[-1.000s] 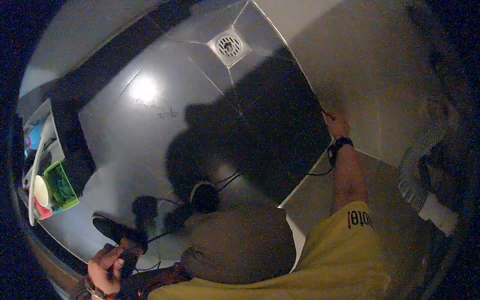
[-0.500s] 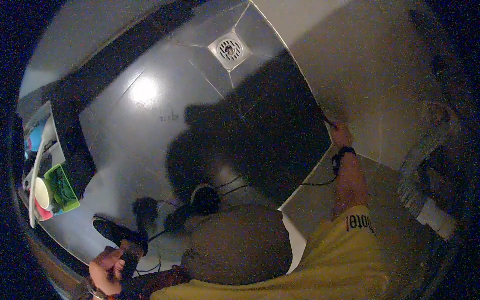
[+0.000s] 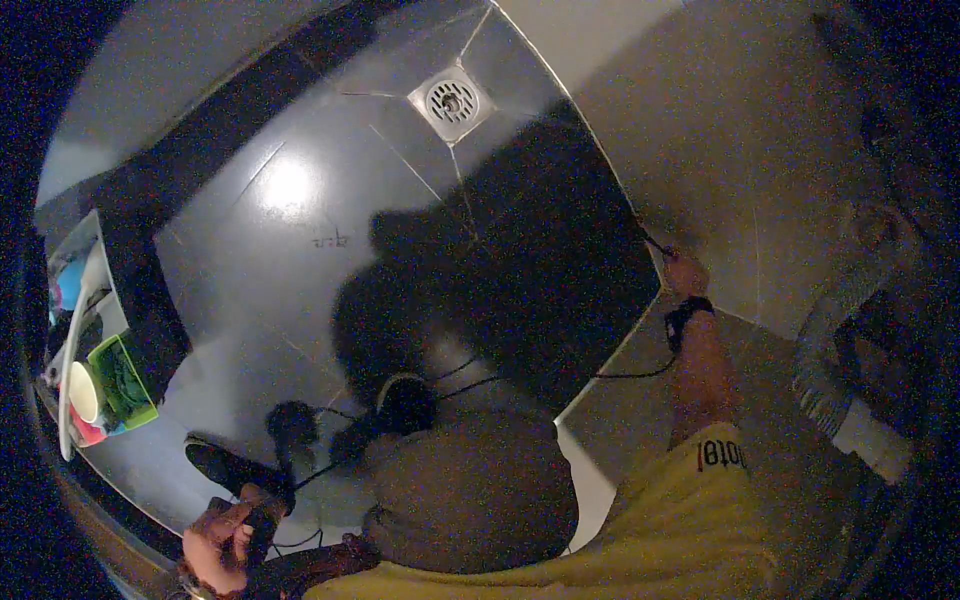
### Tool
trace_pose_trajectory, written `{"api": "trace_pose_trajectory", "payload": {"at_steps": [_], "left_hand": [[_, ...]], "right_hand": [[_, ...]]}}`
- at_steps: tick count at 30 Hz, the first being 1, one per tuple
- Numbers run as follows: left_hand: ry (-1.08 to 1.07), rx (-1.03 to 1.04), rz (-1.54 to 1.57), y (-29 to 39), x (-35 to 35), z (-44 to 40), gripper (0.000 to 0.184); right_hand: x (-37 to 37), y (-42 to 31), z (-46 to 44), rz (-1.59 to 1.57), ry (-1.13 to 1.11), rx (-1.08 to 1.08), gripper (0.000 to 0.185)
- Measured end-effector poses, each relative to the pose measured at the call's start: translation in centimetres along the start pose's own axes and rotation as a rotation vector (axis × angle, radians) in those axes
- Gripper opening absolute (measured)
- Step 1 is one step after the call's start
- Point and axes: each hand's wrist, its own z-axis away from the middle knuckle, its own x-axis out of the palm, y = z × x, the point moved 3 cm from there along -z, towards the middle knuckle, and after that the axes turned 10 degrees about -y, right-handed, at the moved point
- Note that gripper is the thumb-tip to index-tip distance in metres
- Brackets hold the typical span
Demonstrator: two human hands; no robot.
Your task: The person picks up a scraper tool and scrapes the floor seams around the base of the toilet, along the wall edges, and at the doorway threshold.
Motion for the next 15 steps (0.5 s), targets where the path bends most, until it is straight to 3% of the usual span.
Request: {"api": "trace_pose_trajectory", "payload": {"at_steps": [2, 4, 6, 8, 11, 13, 15], "left_hand": [[-0.003, -0.013, -0.057, -0.1, 0.9, 0.3, 0.023], [0.013, 0.077, -0.227, 1.4, 1.2, 0.2, 0.023], [0.048, 0.041, -0.202, 0.8, 1.4, -0.5, 0.022], [0.049, 0.026, -0.133, 1.1, 0.7, -0.6, 0.024], [0.124, 0.106, -0.224, 0.4, 0.9, -0.4, 0.025], [0.171, 0.140, -0.200, 0.2, 0.6, 0.0, 0.025], [-0.010, 0.087, -0.103, 0.4, 0.1, 0.5, 0.021]], "right_hand": [[-2.9, -3.1, 1.5, 0.009, -0.079, -0.012, 0.036], [-0.8, -4.0, -3.6, -0.265, 0.153, -0.227, 0.034], [-3.3, -9.2, -5.6, -0.394, 0.128, -0.400, 0.033], [-4.2, -11.2, -6.5, -0.415, 0.132, -0.272, 0.031], [-0.5, -6.7, -8.3, -0.453, 0.016, -0.371, 0.030], [0.9, -2.5, -6.5, -0.089, 0.017, -0.180, 0.030], [-1.9, -2.4, -3.0, -0.038, -0.009, -0.117, 0.030]]}}
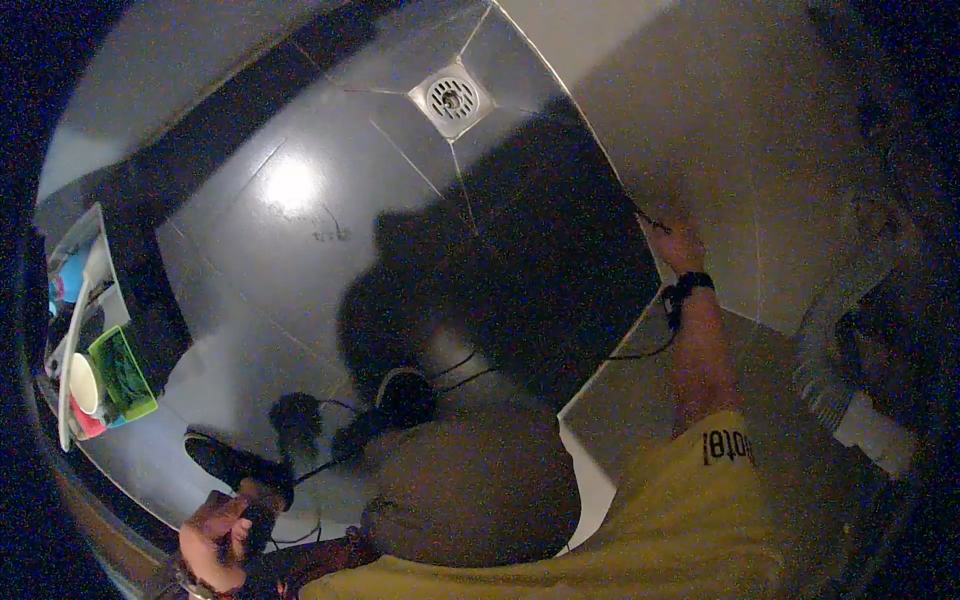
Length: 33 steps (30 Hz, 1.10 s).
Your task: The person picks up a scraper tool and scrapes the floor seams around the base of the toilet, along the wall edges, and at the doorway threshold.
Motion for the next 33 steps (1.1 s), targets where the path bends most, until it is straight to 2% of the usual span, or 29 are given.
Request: {"api": "trace_pose_trajectory", "payload": {"at_steps": [2, 3, 4, 6, 9, 11, 13, 15, 16, 18, 19, 21, 22, 24, 25, 27, 30, 31, 33], "left_hand": [[0.047, -0.015, -0.059, -0.5, 1.5, -0.1, 0.022], [0.095, -0.034, -0.118, -0.7, 2.1, -0.1, 0.025], [0.022, -0.082, -0.160, 0.2, 1.6, -0.5, 0.025], [0.029, -0.090, -0.168, 0.4, 1.2, -0.9, 0.025], [0.073, -0.079, -0.137, 0.3, 0.9, -1.0, 0.024], [0.147, -0.049, -0.049, -0.2, 0.4, -1.0, 0.023], [0.142, -0.092, 0.033, -1.5, 1.1, -0.8, 0.020], [0.106, 0.034, 0.011, -1.8, 1.7, -1.0, 0.020], [0.108, 0.037, 0.007, -2.1, 2.0, -0.8, 0.020], [0.090, 0.025, -0.004, -2.4, 2.2, -0.5, 0.021], [0.089, 0.028, -0.010, -1.8, 1.6, -0.6, 0.021], [-0.057, -0.053, 0.014, 0.1, 0.8, -0.9, 0.019], [-0.067, -0.051, 0.013, 0.0, 1.1, -1.1, 0.019], [0.032, 0.021, -0.091, -0.4, 1.4, -1.7, 0.022], [0.036, 0.019, -0.094, 0.1, 1.0, -1.7, 0.022], [0.006, -0.040, 0.068, 1.2, -0.3, -1.4, 0.017], [0.021, -0.039, 0.085, 0.9, -0.3, -1.3, 0.017], [0.018, -0.038, 0.087, 0.8, -0.2, -1.3, 0.017], [-0.111, -0.053, -0.076, 0.4, 0.7, -1.2, 0.018]], "right_hand": [[-0.6, 0.0, -0.1, 0.047, -0.033, 0.069, 0.030], [-0.2, -0.6, -2.4, -0.127, 0.056, -0.070, 0.031], [0.0, -0.9, -3.9, -0.301, 0.140, -0.207, 0.031], [-3.7, -8.2, -2.1, -0.310, 0.144, -0.171, 0.032], [-2.3, -8.3, -3.5, -0.345, 0.138, -0.222, 0.032], [2.8, -1.6, -4.8, -0.201, 0.017, -0.099, 0.031], [5.8, 2.7, -0.7, -0.053, 0.107, 0.019, 0.031], [4.4, 3.2, 4.3, -0.143, -0.045, 0.126, 0.032], [4.7, 4.0, 3.9, -0.146, -0.042, 0.129, 0.032], [5.3, 6.2, 3.2, -0.058, -0.105, 0.290, 0.034], [4.8, 5.1, 3.0, -0.063, -0.104, 0.294, 0.034], [1.6, 0.6, 2.3, -0.188, 0.036, 0.115, 0.033], [3.0, 1.7, 0.3, -0.186, 0.030, 0.123, 0.033], [6.4, 3.5, -4.1, -0.179, 0.168, -0.073, 0.034], [6.6, 3.5, -3.3, -0.182, 0.171, -0.076, 0.034], [7.4, 3.9, -0.1, -0.198, -0.005, 0.049, 0.033], [1.7, 0.4, 4.6, -0.190, -0.055, 0.176, 0.035], [2.3, 1.4, 3.0, -0.188, -0.056, 0.178, 0.035], [4.0, 3.2, -1.7, -0.342, 0.039, -0.042, 0.036]]}}
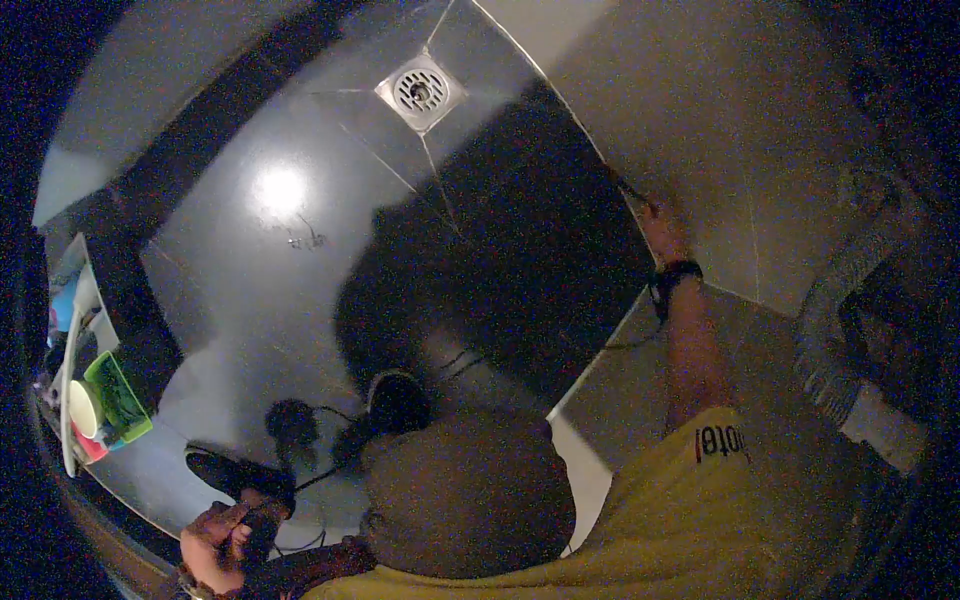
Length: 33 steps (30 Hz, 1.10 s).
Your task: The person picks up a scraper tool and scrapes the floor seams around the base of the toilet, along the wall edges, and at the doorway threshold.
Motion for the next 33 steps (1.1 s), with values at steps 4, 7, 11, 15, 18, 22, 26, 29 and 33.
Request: {"api": "trace_pose_trajectory", "payload": {"at_steps": [4, 7, 11, 15, 18, 22, 26, 29, 33], "left_hand": [[0.095, -0.070, 0.010, 0.7, -0.8, 0.6, 0.018], [0.149, -0.011, 0.002, 0.3, -0.8, 0.8, 0.018], [0.051, -0.009, -0.037, -0.4, 0.3, 0.6, 0.014], [0.076, -0.081, 0.023, 0.1, -0.3, 0.6, 0.014], [0.115, -0.014, 0.071, 0.0, -0.9, 0.7, 0.016], [0.142, 0.037, 0.057, -1.2, 0.8, -0.5, 0.019], [0.231, 0.058, 0.008, -0.7, 0.6, -0.3, 0.023], [0.132, 0.016, 0.125, -1.5, -0.2, -0.4, 0.025], [0.214, 0.047, 0.170, -3.3, 1.6, -0.2, 0.027]], "right_hand": [[-1.2, -4.5, 0.7, 0.098, 0.051, -0.131, 0.036], [-2.9, -4.8, 3.6, 0.315, -0.105, 0.087, 0.032], [-2.6, -3.7, 0.9, 0.159, -0.085, 0.042, 0.033], [1.0, 2.4, -1.0, 0.226, 0.008, -0.004, 0.034], [-2.2, -2.5, 4.3, 0.293, -0.056, 0.068, 0.035], [-3.0, -3.9, 3.1, 0.301, -0.011, 0.095, 0.036], [-0.8, -2.0, 2.0, 0.171, 0.012, 0.004, 0.034], [2.9, 6.6, 4.2, 0.313, 0.044, 0.134, 0.032], [1.8, 7.4, 6.0, 0.163, -0.083, 0.247, 0.032]]}}
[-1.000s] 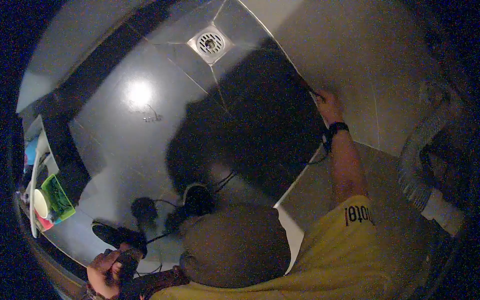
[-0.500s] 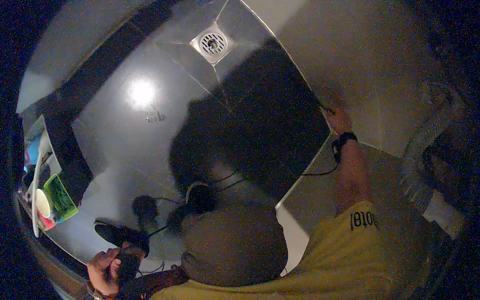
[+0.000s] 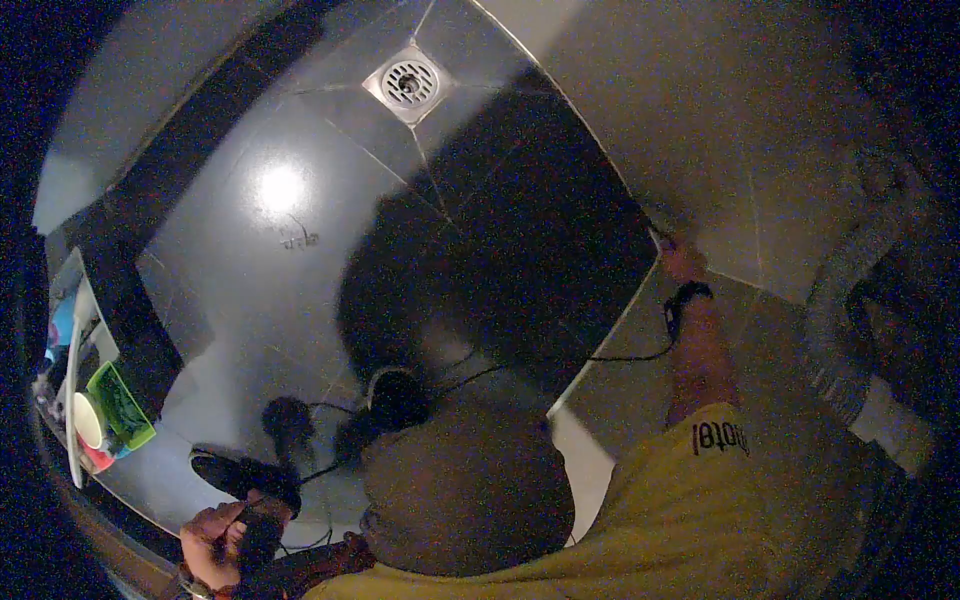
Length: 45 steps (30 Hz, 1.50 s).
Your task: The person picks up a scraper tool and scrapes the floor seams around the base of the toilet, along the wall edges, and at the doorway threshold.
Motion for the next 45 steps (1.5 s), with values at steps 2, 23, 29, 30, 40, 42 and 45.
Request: {"api": "trace_pose_trajectory", "payload": {"at_steps": [2, 23, 29, 30, 40, 42, 45], "left_hand": [[-0.191, -0.231, 0.138, 0.1, 0.2, 0.3, 0.017], [-0.063, -0.283, 0.043, -0.2, 0.4, -0.6, 0.026], [-0.100, 0.003, -0.194, 3.5, 0.1, -2.7, 0.028], [-0.098, 0.003, -0.199, 3.5, 0.1, -2.8, 0.028], [-0.128, 0.007, -0.078, 1.3, 0.7, -2.4, 0.031], [-0.156, -0.065, -0.135, 1.9, 0.7, -2.7, 0.031], [-0.081, 0.035, -0.200, 2.6, 0.4, -3.1, 0.028]], "right_hand": [[-1.4, -1.1, -0.2, 0.155, 0.073, 0.022, 0.033], [-2.4, -1.9, 3.5, 0.030, 0.009, 0.007, 0.033], [-1.3, -7.3, -2.4, -0.112, 0.191, -0.274, 0.031], [-1.6, -8.3, -2.8, -0.182, 0.095, -0.261, 0.034], [-0.2, 1.3, 4.7, 0.107, 0.006, 0.065, 0.038], [-1.3, -0.6, 4.9, 0.175, 0.032, 0.157, 0.038], [-0.3, -0.4, 3.4, 0.000, -0.015, 0.003, 0.039]]}}
